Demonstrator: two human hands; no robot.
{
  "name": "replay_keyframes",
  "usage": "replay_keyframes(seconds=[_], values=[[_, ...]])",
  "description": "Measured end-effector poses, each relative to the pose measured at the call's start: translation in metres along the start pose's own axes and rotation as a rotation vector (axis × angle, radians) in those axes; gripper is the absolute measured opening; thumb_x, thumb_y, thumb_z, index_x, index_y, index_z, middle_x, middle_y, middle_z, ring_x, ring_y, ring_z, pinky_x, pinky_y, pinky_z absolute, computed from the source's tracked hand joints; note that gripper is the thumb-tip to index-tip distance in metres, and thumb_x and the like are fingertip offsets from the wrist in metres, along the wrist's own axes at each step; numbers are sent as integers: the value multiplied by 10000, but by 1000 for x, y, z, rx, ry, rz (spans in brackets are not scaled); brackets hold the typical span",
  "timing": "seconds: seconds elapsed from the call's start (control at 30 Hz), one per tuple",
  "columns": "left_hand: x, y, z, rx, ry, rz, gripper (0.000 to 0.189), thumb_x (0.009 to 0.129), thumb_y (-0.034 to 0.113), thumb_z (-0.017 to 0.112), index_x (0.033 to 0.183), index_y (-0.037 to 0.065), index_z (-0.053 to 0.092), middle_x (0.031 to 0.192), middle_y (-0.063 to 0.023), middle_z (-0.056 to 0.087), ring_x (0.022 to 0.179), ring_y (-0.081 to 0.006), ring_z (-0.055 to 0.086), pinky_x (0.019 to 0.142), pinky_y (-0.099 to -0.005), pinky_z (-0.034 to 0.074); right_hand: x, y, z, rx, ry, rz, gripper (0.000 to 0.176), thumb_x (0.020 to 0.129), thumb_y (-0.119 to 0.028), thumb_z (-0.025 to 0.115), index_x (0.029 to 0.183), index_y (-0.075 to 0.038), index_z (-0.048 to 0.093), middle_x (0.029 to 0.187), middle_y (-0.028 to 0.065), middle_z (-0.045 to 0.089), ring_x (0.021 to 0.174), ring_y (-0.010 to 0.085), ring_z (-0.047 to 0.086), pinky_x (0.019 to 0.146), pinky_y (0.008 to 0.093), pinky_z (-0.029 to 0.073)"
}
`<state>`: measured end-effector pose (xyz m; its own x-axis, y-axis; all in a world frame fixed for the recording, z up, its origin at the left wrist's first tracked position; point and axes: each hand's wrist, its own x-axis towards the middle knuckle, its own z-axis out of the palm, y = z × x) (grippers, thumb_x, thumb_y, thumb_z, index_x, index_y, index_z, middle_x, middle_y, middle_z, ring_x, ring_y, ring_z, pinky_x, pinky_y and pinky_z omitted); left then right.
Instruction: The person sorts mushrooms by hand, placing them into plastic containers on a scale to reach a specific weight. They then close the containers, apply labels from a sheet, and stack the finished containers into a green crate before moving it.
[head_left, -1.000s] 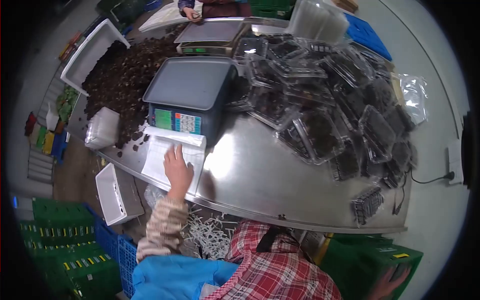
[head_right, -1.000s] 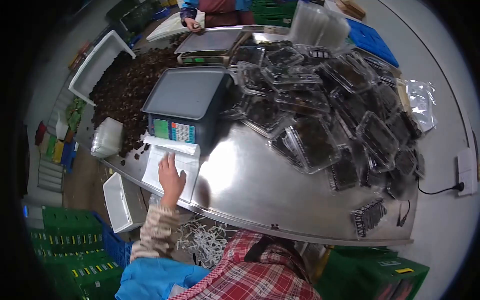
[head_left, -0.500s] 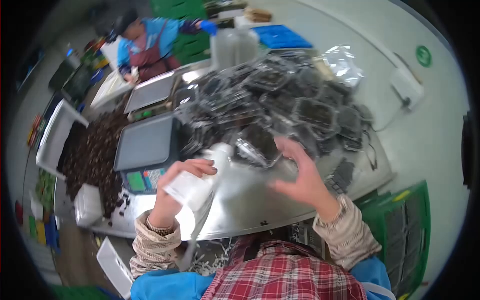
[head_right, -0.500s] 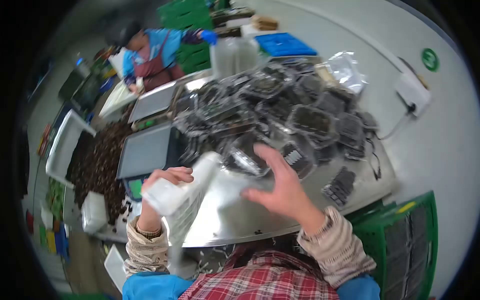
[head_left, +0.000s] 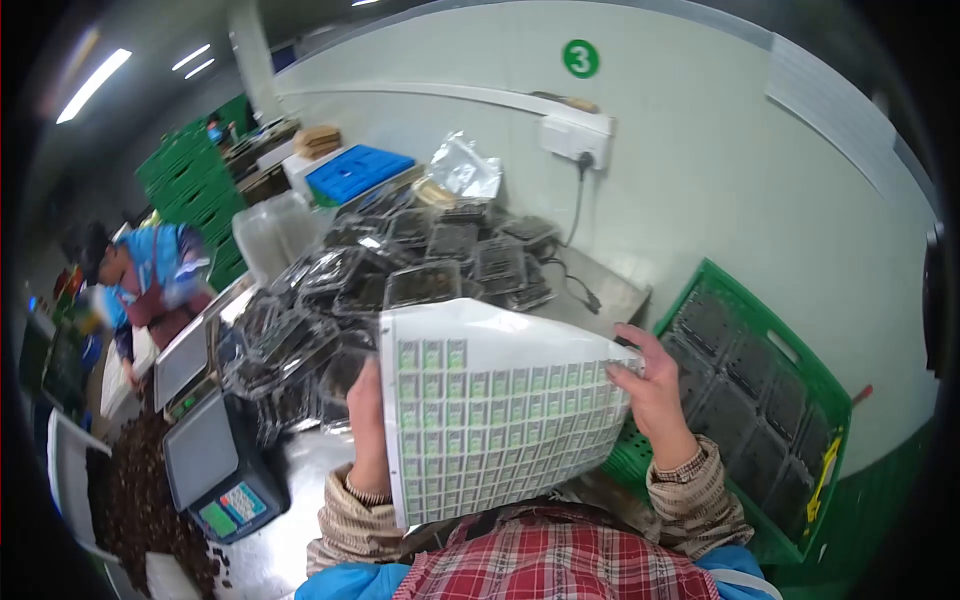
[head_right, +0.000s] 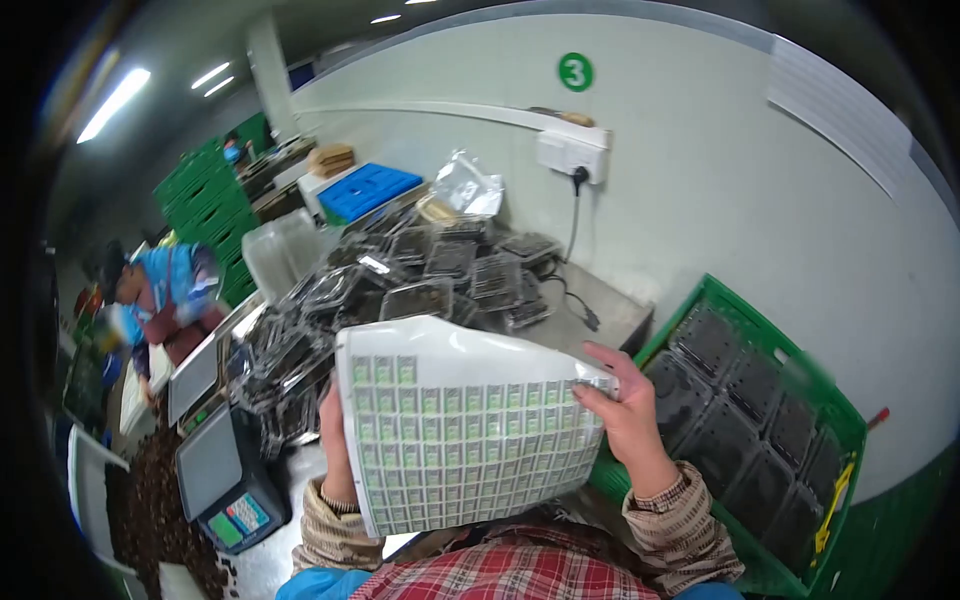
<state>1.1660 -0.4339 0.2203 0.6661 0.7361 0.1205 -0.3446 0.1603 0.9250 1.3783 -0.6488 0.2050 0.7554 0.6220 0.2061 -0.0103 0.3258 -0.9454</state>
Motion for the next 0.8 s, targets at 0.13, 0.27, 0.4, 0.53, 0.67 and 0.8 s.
replay_keyframes(seconds=[0.13, 0.27, 0.4, 0.53, 0.67, 0.8], values=[[10, -14, 14, 24, -159, 94, 271, 935, 196, 501, 999, -47, 601, 915, -78, 648, 827, -124, 594, 766, -259, 466, -17, -9, -33, -146, 125, -74, 385, 784, 63, 619, 1158, 2, 551, 1037, 56, 592, 902, 111, 569, 795, 243, 458], [15, 7, 38, 203, -243, -37, 163, 801, 47, 658, 938, -40, 638, 961, -59, 650, 860, -120, 596, 799, -252, 456, -34, -20, -42, -312, 127, -116, 317, 792, 22, 649, 1101, 16, 579, 989, 41, 595, 876, 101, 567, 754, 241, 466], [21, 4, 45, 407, -241, 529, 63, 802, 23, 648, 808, -36, 628, 1024, -122, 642, 926, -198, 597, 851, -326, 451, -46, -22, -65, -466, 72, 13, 172, 819, -54, 654, 971, 23, 630, 849, 35, 616, 802, 79, 569, 682, 239, 458], [24, 17, 52, 191, -399, 439, 115, 810, 35, 649, 730, -40, 615, 895, -119, 636, 848, -189, 592, 755, -305, 461, -44, -43, -68, -901, -324, 381, 202, 813, -153, 678, 855, 42, 644, 738, 77, 622, 741, 112, 592, 640, 269, 455], [21, 6, 69, 280, -384, 312, 79, 813, 8, 641, 753, -41, 625, 823, -85, 625, 701, -90, 524, 607, -206, 397, -19, -75, -37, -924, -337, -342, 586, 672, -279, 787, 1132, -2, 553, 1143, 160, 551, 1037, 302, 571, 862, 366, 464], [19, 4, 83, 411, -427, 321, 53, 788, 6, 668, 785, -35, 634, 838, -65, 621, 709, -92, 533, 626, -210, 410, -4, -60, 19, -658, -421, -366, 462, 715, -152, 751, 1121, -44, 560, 1016, 122, 575, 865, 238, 611, 745, 335, 496]])
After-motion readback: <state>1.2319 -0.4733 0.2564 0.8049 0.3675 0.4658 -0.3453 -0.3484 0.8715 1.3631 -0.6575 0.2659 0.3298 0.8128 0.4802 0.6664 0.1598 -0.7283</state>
